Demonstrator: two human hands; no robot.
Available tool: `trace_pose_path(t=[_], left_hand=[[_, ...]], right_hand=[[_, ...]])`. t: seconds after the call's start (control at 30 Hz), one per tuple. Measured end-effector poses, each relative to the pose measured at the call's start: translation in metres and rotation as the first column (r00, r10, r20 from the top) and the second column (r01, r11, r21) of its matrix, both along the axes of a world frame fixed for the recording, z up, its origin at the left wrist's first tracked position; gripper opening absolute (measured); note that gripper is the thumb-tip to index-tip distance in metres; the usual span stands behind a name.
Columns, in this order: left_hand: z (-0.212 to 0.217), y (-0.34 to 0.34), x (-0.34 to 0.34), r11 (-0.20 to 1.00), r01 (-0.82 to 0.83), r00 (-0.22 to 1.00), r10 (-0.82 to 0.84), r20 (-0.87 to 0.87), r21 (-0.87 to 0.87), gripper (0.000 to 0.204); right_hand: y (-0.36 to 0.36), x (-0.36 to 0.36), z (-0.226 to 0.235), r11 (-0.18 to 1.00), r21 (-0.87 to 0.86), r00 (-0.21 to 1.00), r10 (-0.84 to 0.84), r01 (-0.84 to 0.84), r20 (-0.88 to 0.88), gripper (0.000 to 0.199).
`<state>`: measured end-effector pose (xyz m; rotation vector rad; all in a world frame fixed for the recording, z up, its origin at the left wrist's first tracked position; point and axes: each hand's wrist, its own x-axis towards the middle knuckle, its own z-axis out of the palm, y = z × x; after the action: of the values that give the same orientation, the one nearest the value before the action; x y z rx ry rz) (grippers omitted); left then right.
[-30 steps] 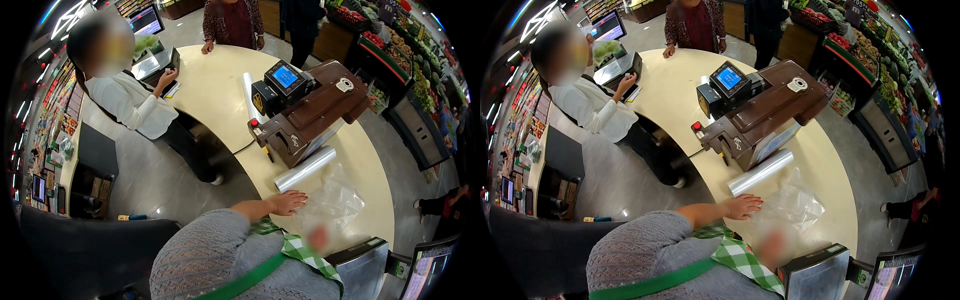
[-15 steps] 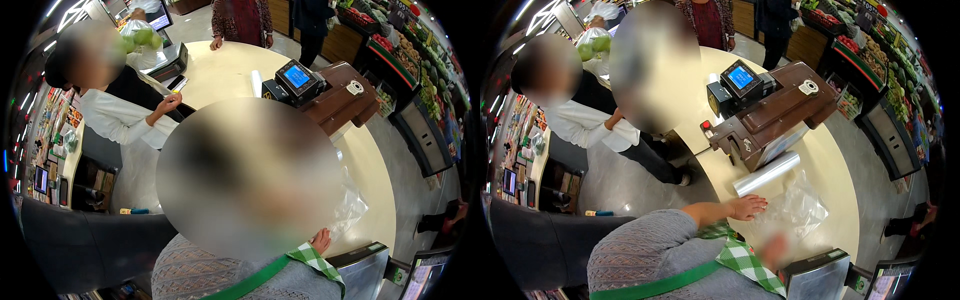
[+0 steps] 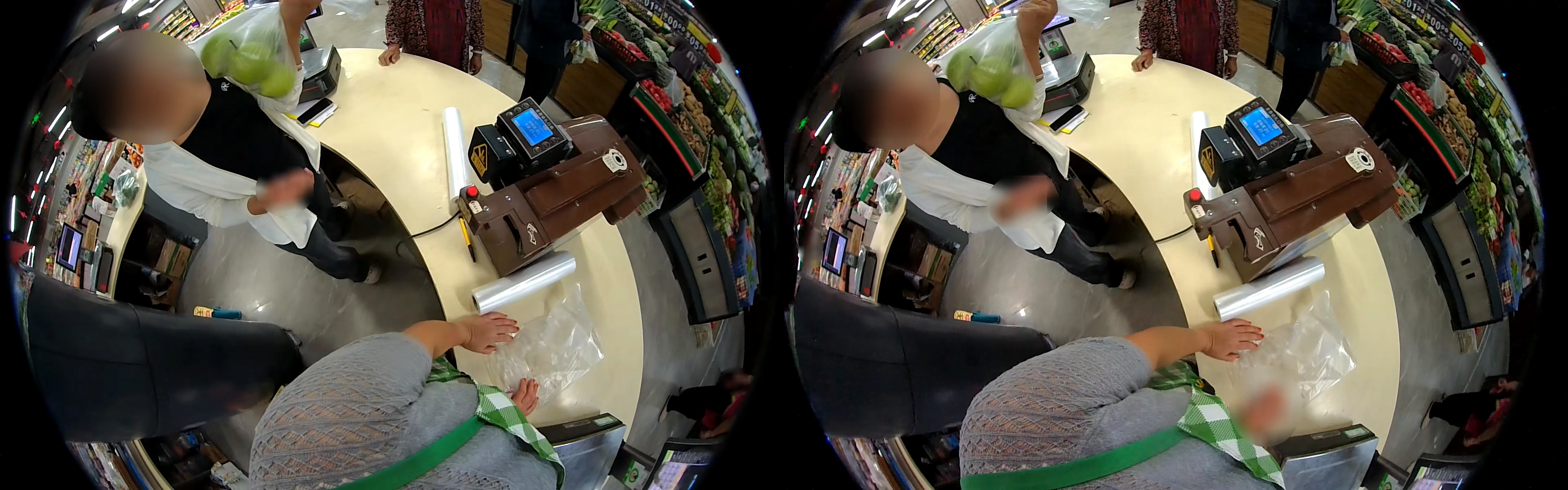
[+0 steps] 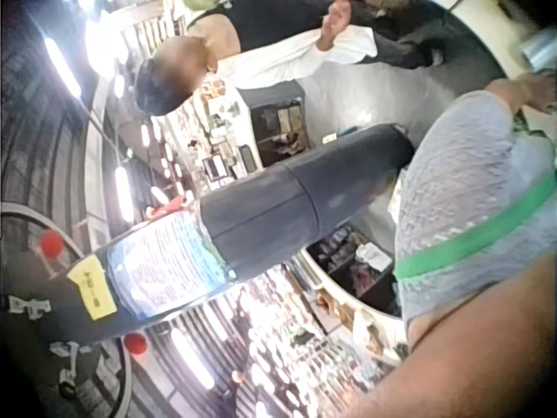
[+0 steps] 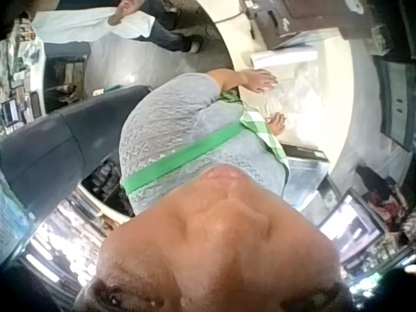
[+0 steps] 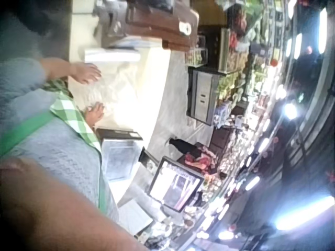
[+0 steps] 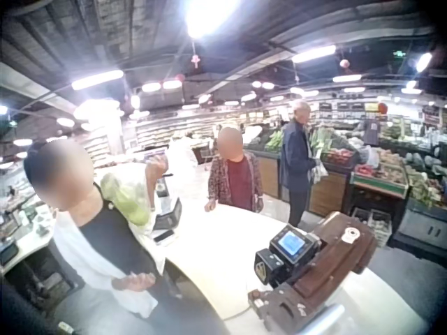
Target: The person receives bags of produce from customers, places them on a digital scale, inputs product codes on a touchscreen, and then transfers the items into clear plastic bags.
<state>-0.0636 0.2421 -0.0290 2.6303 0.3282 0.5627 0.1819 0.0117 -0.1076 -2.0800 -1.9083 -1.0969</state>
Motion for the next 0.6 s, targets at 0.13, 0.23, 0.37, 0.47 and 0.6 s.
trace_pose_path(t=[0.13,0.23,0.37,0.47,0.6], left_hand=[[-0.002,0.001,0.001,1.0,0.013,0.998,-0.015,-0.054,-0.023,0.057],[-0.002,0.001,0.002,0.999,0.013,0.998,-0.015,-0.067,-0.038,0.057],[0.001,0.001,0.001,0.999,0.015,0.996,-0.018,-0.086,-0.041,0.058],[0.003,0.001,0.001,0.999,0.015,0.996,-0.019,-0.082,-0.044,0.058],[0.004,0.002,0.0,0.999,0.019,0.997,-0.022,-0.068,-0.04,0.058]], right_hand=[[-0.002,-0.024,0.02,0.995,-0.08,0.918,-0.092,0.066,-0.385,0.047],[0.002,-0.026,0.03,0.998,-0.049,0.927,-0.054,0.039,-0.371,0.05],[0.002,-0.046,0.081,0.966,-0.255,0.825,-0.117,-0.034,-0.553,0.048],[0.0,-0.041,0.076,0.955,-0.291,0.775,-0.148,-0.049,-0.615,0.054],[-0.001,-0.037,0.068,0.96,-0.278,0.801,-0.132,-0.045,-0.584,0.05]])
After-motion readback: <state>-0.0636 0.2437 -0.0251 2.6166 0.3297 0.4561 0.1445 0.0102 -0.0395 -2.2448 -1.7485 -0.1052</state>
